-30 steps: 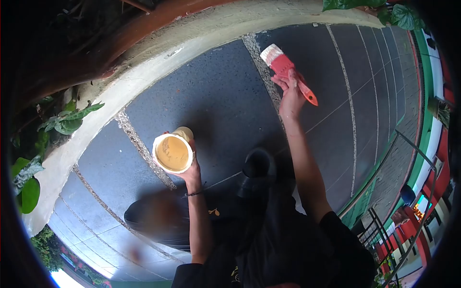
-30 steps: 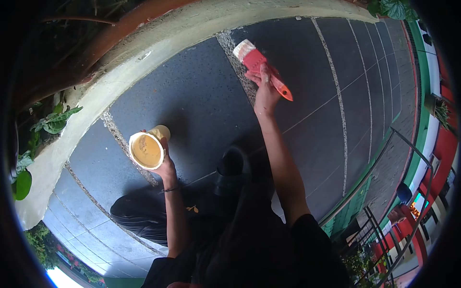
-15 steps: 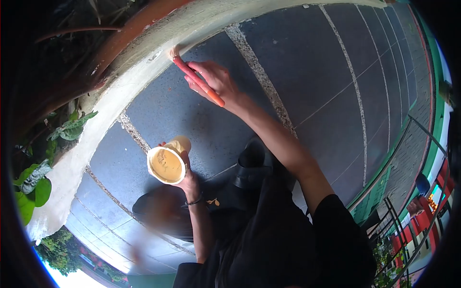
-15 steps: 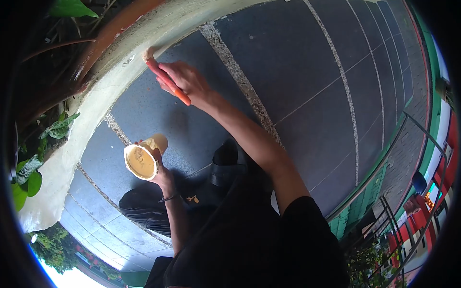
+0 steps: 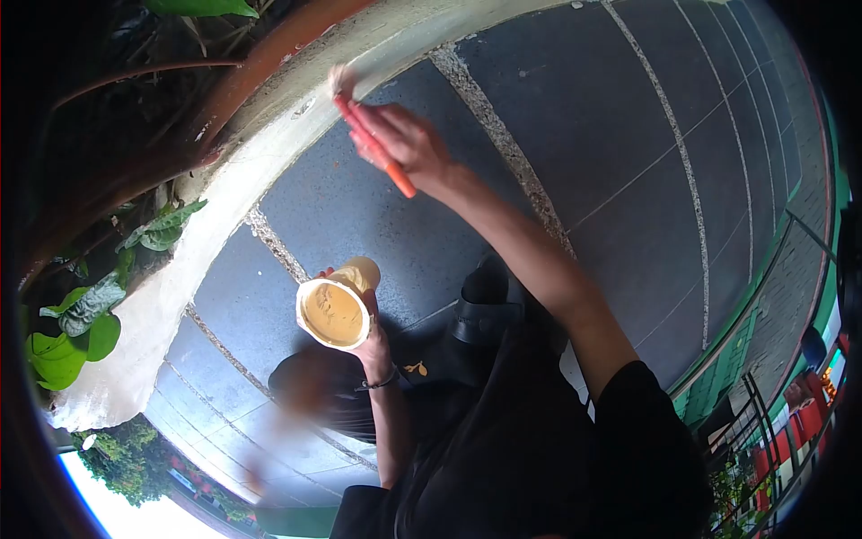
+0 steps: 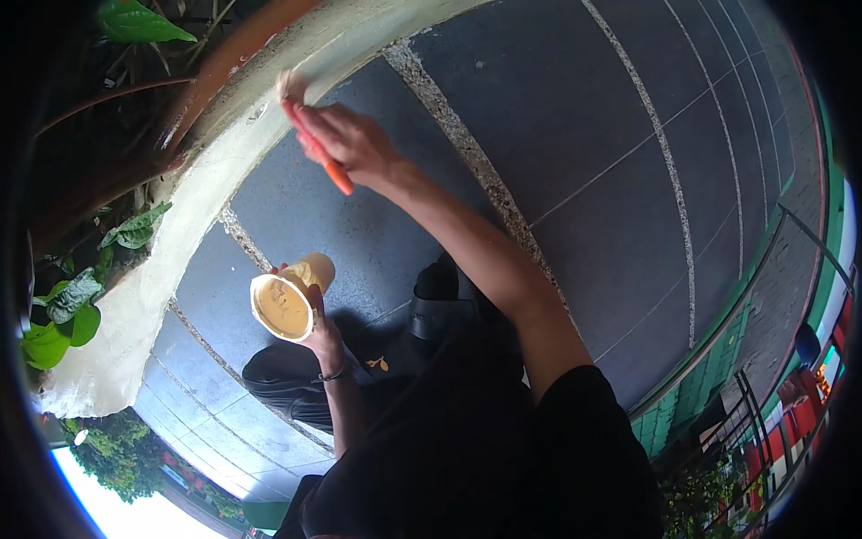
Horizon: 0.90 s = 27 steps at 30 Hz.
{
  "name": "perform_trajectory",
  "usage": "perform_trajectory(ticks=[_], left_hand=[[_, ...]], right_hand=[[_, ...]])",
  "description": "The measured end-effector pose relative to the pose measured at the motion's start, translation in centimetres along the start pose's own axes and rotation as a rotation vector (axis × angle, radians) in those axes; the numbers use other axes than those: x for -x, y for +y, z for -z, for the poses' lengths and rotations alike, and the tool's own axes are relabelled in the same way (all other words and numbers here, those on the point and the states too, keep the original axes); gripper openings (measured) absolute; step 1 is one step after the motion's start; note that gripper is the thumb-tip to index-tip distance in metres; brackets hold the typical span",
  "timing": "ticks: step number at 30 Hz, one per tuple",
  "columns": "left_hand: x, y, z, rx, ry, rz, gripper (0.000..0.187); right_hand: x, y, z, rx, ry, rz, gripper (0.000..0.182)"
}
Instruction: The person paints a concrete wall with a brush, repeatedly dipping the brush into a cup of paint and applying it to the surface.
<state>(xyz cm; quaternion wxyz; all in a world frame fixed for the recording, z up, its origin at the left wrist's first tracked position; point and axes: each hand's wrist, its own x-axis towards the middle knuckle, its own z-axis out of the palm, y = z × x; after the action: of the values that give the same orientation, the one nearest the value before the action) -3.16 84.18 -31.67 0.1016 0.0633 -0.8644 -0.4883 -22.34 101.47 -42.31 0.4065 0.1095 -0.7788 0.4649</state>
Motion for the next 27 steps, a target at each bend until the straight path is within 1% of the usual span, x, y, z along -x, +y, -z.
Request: perform_trajectory(ticks=[1, 3, 4, 6, 7, 8, 9, 11, 13, 14, 16, 17, 19, 20, 22, 23, 25, 26, 27], left_hand=[[0.0, 0.0, -0.1, 0.012, 0.008, 0.022, 0.078], [0.0, 0.1, -0.4, 0.01, 0.012, 0.007, 0.08], [-0.1, 0.1, -0.5, 0.007, 0.011, -0.006, 0.081], [-0.5, 0.8, -0.8, 0.037, 0.02, -0.036, 0.083], [-0.7, 1.1, -0.9, 0.062, 0.028, -0.058, 0.085], [-0.7, 1.3, -1.0, 0.071, 0.042, -0.054, 0.085], [-0.7, 1.4, -0.8, 0.084, 0.048, -0.038, 0.086], [-0.7, 1.1, -0.6, 0.114, 0.074, -0.014, 0.087], [-0.8, 0.6, -0.2, 0.149, 0.098, -0.08, 0.087], [-0.9, 0.5, 0.1, 0.138, 0.102, -0.085, 0.086], [-0.7, 0.5, 0.5, 0.157, 0.118, -0.085, 0.087], [-0.6, 0.4, 0.7, 0.155, 0.108, -0.095, 0.088], [-0.1, 0.0, 1.0, 0.168, 0.131, -0.071, 0.09], [0.0, 0.0, 1.1, 0.166, 0.129, -0.073, 0.091], [0.1, 0.2, 1.4, 0.152, 0.125, -0.081, 0.094], [0.2, 0.3, 1.6, 0.16, 0.135, -0.075, 0.094], [0.4, 0.4, 1.5, 0.205, 0.121, -0.109, 0.082], [0.6, 0.4, 1.5, 0.216, 0.13, -0.102, 0.082], [0.6, 0.2, 1.6, 0.211, 0.139, -0.086, 0.087]], right_hand=[[-0.2, -0.8, 0.5, -0.001, 0.001, 0.007, 0.04], [-1.1, -1.8, 1.4, -0.135, -0.166, 0.073, 0.042], [-0.1, -0.7, 0.4, -0.193, -0.151, 0.054, 0.039], [-2.4, 1.5, 4.1, -0.072, -0.054, -0.035, 0.036], [-3.5, 2.6, 5.9, -0.167, 0.006, -0.174, 0.032], [-4.1, 3.9, 7.8, -0.066, 0.035, -0.221, 0.034], [-2.6, 7.3, 8.2, -0.032, 0.119, -0.369, 0.032], [-1.5, 12.5, 10.2, 0.007, 0.256, -0.418, 0.033], [-2.4, 13.9, 13.1, 0.188, 0.233, -0.507, 0.032], [-3.7, 13.2, 13.9, 0.186, 0.211, -0.482, 0.032], [-6.0, 11.2, 15.3, 0.543, 0.052, -0.423, 0.03], [-7.2, 10.4, 15.2, 0.539, 0.037, -0.398, 0.03], [-9.2, 8.6, 14.0, 0.571, -0.185, -0.363, 0.03], [-10.2, 7.1, 13.2, 0.602, -0.33, -0.259, 0.031], [-11.0, 4.6, 10.4, 0.569, -0.516, -0.046, 0.033], [-11.1, 2.9, 9.0, 0.573, -0.599, 0.007, 0.032], [-12.0, -0.9, 7.1, 0.316, -0.668, 0.097, 0.032], [-12.0, -2.2, 6.1, 0.238, -0.666, 0.172, 0.032], [-12.1, -2.9, 5.6, 0.159, -0.658, 0.246, 0.031]])
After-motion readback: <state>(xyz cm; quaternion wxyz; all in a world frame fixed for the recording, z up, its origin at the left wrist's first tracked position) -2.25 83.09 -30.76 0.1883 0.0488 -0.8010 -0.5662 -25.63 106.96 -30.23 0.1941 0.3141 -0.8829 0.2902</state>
